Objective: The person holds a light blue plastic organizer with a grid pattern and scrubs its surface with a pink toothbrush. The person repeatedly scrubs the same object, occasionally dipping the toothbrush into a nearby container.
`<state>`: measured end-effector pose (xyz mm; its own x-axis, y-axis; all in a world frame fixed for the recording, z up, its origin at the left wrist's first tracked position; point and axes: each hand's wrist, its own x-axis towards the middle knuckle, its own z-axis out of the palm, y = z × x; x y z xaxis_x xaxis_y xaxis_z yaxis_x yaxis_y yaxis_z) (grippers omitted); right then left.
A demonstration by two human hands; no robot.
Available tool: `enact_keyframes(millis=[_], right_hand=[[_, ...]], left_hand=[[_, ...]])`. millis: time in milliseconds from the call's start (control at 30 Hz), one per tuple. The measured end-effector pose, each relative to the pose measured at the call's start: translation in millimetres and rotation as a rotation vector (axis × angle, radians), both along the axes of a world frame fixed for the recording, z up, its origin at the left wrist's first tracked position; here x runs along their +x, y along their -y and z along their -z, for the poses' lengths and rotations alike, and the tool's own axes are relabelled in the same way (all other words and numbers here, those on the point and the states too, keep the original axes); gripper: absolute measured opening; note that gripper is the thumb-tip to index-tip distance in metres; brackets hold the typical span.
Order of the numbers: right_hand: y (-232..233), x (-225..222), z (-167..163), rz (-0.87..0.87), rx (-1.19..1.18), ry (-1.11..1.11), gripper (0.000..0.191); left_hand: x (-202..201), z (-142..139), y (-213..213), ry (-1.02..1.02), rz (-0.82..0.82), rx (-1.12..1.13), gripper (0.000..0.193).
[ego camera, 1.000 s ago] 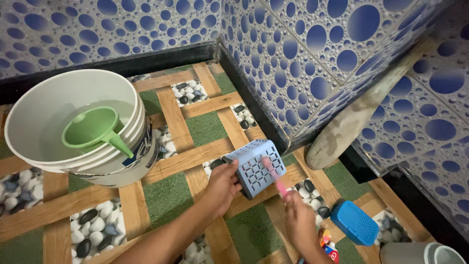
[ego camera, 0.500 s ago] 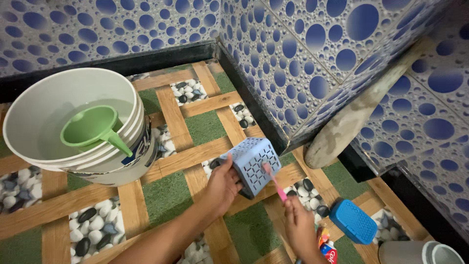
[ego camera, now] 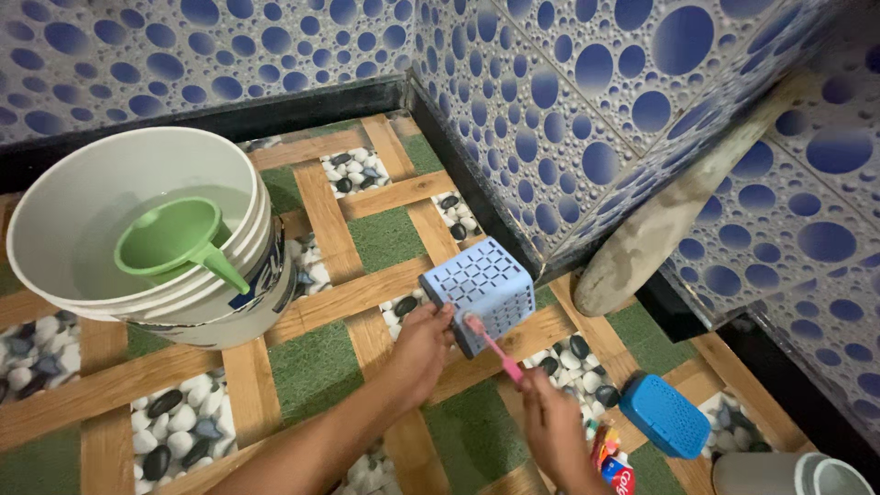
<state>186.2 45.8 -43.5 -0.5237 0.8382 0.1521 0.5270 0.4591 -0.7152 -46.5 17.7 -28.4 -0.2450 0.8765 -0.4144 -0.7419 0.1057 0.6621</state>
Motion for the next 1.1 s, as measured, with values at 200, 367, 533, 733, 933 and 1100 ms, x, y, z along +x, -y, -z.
enact_keyframes(millis=[200,367,533,733,933,1100], right_hand=[[0,-2,-3,0.187,-0.026,0.075,0.018],[-5,2,-8,0.117,-0.065,0.045,0.019],[-22,7,-8,0.256,-0.02,0.019,0.023],[-10,5,-2,0.029,-0.02,0.099,0.021],[-23,7,-2,0.301,-0.135,0.096,0.022],[-15,9,9,0.008,-0.159,0.064,0.014]], left_hand=[[1,5,1,0.016,-0.027,0.139,0.026],[3,7,0,-0.124,-0.01,0.087,0.027],[3,-1,4,-0.163,0.046,-0.037,0.027],[7,5,1,-0.171,-0.043,0.055,0.023],[4,21,4,-0.269,-0.016,0.014,0.019],[6,21,2,-0.291,-0.062,-0.015,0.022]])
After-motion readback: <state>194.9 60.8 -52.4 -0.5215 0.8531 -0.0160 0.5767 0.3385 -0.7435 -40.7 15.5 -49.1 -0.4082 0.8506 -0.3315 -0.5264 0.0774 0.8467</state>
